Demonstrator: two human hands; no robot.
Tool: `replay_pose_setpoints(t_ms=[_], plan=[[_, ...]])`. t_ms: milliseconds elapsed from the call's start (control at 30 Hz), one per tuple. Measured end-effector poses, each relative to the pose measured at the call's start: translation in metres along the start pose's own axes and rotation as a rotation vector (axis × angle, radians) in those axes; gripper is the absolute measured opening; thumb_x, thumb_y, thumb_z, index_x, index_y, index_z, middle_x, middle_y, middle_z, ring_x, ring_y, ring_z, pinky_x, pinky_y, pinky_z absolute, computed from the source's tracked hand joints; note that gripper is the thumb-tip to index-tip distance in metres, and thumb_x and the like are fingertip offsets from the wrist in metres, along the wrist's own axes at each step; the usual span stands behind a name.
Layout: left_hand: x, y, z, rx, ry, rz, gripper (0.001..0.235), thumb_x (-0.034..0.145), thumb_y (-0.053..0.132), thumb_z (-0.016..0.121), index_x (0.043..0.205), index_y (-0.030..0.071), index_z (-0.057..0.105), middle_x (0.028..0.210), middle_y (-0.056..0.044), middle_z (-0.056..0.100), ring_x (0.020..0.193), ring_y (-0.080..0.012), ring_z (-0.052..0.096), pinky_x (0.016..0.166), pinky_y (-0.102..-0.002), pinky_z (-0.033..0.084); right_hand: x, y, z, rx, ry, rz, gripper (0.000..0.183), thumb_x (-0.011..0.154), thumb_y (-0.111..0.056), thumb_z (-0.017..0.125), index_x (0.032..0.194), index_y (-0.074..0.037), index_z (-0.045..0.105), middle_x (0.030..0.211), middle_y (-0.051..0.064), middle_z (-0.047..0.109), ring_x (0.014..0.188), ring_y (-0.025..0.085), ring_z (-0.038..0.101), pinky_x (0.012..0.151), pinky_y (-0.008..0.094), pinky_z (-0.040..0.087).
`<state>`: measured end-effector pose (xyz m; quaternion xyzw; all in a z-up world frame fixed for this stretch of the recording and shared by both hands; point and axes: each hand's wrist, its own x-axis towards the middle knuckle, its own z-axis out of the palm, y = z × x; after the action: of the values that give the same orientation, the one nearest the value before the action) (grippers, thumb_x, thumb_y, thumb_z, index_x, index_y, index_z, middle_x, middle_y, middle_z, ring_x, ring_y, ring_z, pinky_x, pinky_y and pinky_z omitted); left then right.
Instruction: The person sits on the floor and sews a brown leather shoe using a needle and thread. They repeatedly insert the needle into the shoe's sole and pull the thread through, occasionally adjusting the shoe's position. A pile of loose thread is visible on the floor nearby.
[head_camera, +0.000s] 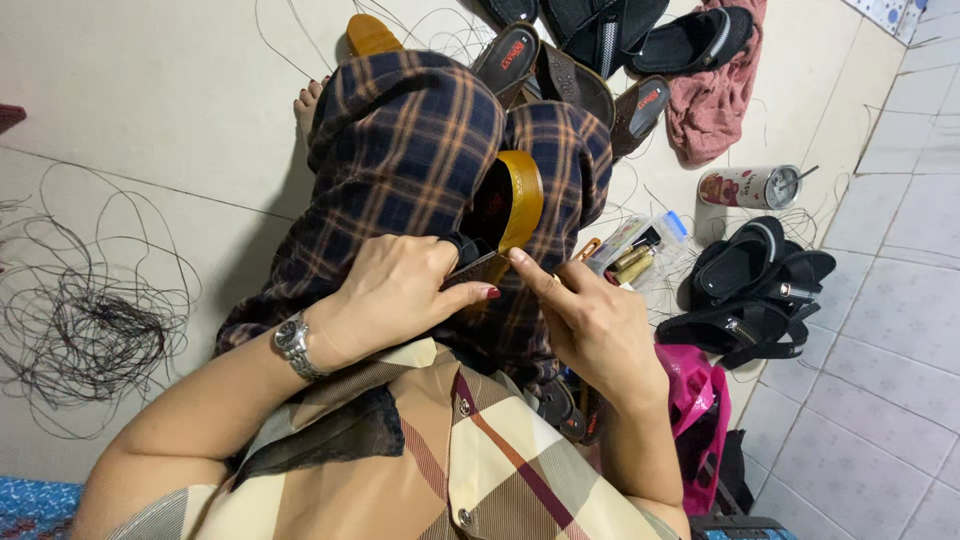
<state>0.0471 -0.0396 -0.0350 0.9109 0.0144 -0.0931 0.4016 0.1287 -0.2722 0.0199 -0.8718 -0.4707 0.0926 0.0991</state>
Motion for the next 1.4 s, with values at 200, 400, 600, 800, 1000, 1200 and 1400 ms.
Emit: replay_pose_setpoints(t_ms=[200, 400, 600, 800, 1000, 1200, 1400], plan=[[0.0, -0.001, 0.014, 0.064, 0.046, 0.068, 0.05, 0.09, 0.05, 0.067, 0.064, 0.009, 0.057, 0.061, -0.015, 0.062, 0.06, -0.0414, 0.068, 0.05, -0.048, 0.049, 0.001, -0.003, -0.003, 0.002, -0.062, 0.068, 0.059, 0.09, -0.014, 0.057, 0.144, -0.038, 0.056, 0.079, 0.007, 0.062, 0.056, 0.034, 0.066, 0.047, 0.046, 0.053], [0.003, -0.002, 0.038, 0.143, 0.125, 0.217, 0.037, 0.09, 0.04, 0.065, 0.063, 0.015, 0.057, 0.068, -0.006, 0.06, 0.055, -0.0308, 0.066, 0.046, -0.041, 0.049, 0.002, -0.035, -0.017, -0.177, -0.093, 0.185, 0.061, 0.089, -0.014, 0.055, 0.145, -0.037, 0.057, 0.073, 0.007, 0.061, 0.048, 0.03, 0.065, 0.043, 0.043, 0.054], [0.01, -0.006, 0.041, 0.193, 0.19, 0.357, 0.033, 0.09, 0.032, 0.061, 0.063, 0.013, 0.059, 0.069, -0.004, 0.055, 0.052, -0.0268, 0.065, 0.044, -0.038, 0.05, 0.01, -0.04, -0.015, -0.126, -0.054, 0.165, 0.052, 0.083, -0.008, 0.06, 0.133, -0.021, 0.068, 0.086, 0.014, 0.071, 0.059, 0.034, 0.073, 0.047, 0.045, 0.057], [0.004, -0.012, 0.045, 0.225, 0.255, 0.396, 0.029, 0.09, 0.028, 0.06, 0.065, 0.013, 0.057, 0.072, -0.003, 0.053, 0.054, -0.0252, 0.064, 0.043, -0.036, 0.05, 0.019, -0.034, 0.009, -0.103, 0.158, 0.109, 0.033, 0.088, -0.015, 0.066, 0.119, -0.02, 0.074, 0.104, 0.006, 0.073, 0.073, 0.028, 0.075, 0.055, 0.039, 0.058], [-0.029, -0.008, -0.046, -0.452, 0.089, 0.045, 0.034, 0.083, 0.031, 0.081, 0.078, -0.002, 0.074, 0.094, -0.025, 0.073, 0.088, -0.0422, 0.072, 0.07, -0.042, 0.057, 0.002, -0.028, 0.016, -0.211, 0.144, 0.147, 0.023, 0.093, -0.028, 0.065, 0.115, -0.02, 0.068, 0.101, 0.002, 0.065, 0.079, 0.025, 0.07, 0.063, 0.035, 0.057], [-0.019, -0.002, -0.049, -1.237, -0.146, 0.073, 0.022, 0.099, 0.011, 0.06, 0.117, 0.005, 0.07, 0.087, -0.001, 0.066, 0.079, -0.0064, 0.057, 0.068, -0.02, 0.049, 0.003, -0.022, 0.032, -0.153, 0.07, 0.136, 0.017, 0.096, -0.024, 0.059, 0.109, -0.012, 0.061, 0.091, 0.006, 0.064, 0.075, 0.026, 0.069, 0.057, 0.037, 0.055], [-0.002, -0.016, -0.017, -0.651, 0.037, -0.159, 0.014, 0.087, 0.012, 0.075, 0.083, -0.002, 0.074, 0.059, -0.014, 0.071, 0.054, -0.0242, 0.068, 0.048, -0.029, 0.051, 0.003, -0.005, 0.044, 0.058, 0.121, 0.105, 0.021, 0.091, -0.022, 0.066, 0.111, -0.019, 0.063, 0.087, 0.001, 0.067, 0.074, 0.023, 0.072, 0.057, 0.033, 0.055]])
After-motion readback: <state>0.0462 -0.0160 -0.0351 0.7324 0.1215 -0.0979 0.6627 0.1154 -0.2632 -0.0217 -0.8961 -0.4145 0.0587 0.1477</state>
